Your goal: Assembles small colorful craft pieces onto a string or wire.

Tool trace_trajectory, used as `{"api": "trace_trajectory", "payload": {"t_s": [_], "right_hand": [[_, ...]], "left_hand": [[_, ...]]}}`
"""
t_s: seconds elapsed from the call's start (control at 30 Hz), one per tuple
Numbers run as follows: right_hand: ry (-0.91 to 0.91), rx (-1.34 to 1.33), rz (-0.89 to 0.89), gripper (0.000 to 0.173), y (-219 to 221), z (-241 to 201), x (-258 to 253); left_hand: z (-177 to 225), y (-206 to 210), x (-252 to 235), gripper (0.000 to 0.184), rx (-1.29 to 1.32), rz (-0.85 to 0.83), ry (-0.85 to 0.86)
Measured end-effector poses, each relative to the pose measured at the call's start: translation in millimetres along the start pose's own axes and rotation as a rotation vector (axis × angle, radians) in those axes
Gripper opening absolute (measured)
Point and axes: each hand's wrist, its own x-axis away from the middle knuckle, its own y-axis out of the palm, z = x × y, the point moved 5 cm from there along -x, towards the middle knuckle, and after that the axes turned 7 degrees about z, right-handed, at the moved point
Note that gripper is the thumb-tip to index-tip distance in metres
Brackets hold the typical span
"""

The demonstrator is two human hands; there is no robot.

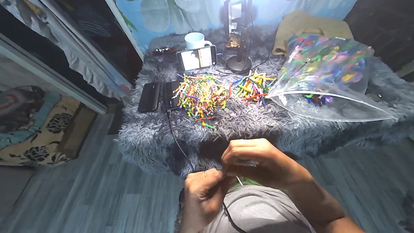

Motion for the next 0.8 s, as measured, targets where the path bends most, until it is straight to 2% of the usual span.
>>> {"api": "trace_trajectory", "payload": {"t_s": [0.13,0.27,0.37,0.43,0.53,0.63,0.7,0.8], "right_hand": [[-0.056,0.328,0.107,0.014,3,-15,4],[-0.143,0.367,0.229,0.014,5,-17,8],[-0.259,0.372,0.252,0.014,7,-21,12],[-0.326,0.369,0.257,0.011,10,-23,15],[-0.278,0.188,0.303,0.008,10,-18,13],[-0.071,-0.229,0.323,0.005,4,0,9],[0.053,-0.472,0.275,0.019,4,10,8],[0.103,-0.521,0.206,0.024,4,10,6]], "left_hand": [[1,0,1,0.019,-0.183,0.129,0.022],[1,5,3,0.027,-0.186,0.051,-0.015],[-1,9,2,0.037,-0.009,-0.004,-0.119],[-3,11,1,0.031,0.224,0.018,-0.238],[-3,15,4,0.026,0.580,0.055,-0.351],[-3,17,5,0.025,0.820,-0.080,-0.340],[-5,15,2,0.023,0.791,-0.217,-0.270],[-7,6,-2,0.018,0.525,-0.336,-0.130]]}}
